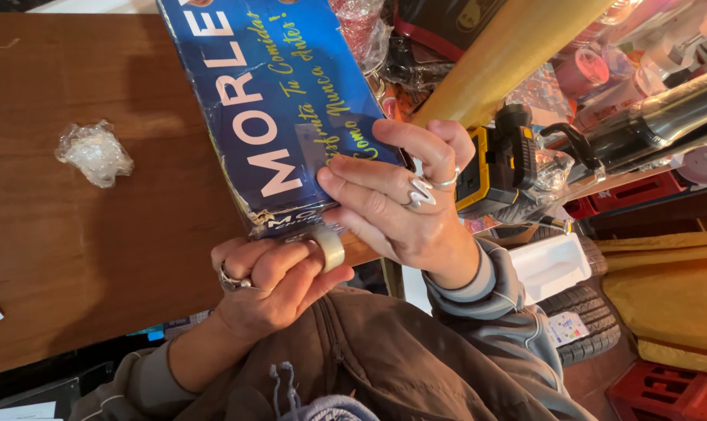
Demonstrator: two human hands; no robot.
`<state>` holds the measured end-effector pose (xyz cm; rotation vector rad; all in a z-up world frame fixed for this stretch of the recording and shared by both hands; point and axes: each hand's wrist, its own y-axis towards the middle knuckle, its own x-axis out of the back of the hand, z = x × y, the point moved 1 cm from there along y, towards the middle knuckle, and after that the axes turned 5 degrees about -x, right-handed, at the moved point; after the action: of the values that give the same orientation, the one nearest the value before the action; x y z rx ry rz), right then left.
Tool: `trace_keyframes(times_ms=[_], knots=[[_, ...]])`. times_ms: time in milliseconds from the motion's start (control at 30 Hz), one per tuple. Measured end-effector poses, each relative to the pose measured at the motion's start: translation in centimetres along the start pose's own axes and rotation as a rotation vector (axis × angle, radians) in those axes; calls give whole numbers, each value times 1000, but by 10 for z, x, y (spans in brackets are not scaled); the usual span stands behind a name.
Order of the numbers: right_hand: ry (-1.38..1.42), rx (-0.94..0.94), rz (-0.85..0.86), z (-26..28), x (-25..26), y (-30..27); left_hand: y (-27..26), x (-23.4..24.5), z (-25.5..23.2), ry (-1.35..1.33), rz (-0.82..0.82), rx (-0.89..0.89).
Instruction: Unboxing a churro maker machine and inspecting its parts and documentation.
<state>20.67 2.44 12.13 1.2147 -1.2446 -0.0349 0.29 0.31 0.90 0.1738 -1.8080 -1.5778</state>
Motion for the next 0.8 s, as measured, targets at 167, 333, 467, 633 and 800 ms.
trace_keyframes(times_ms=[167, 333, 467, 633, 800], knots=[[21, -26, 25, 0, 0, 0, 2, 2, 1, -116, -5, 25], [23, -29, 15, -1, -2, -2, 17, 20, -5, -137, 46, 32], [34, -29, 15, -1, -1, -2, 20, 28, -9, -187, 103, 74], [58, -30, 33, -3, -1, -2, 21, 28, -14, -341, 149, 232], [76, -41, 38, -4, 0, -4, 19, 22, -16, -500, 102, 317]])
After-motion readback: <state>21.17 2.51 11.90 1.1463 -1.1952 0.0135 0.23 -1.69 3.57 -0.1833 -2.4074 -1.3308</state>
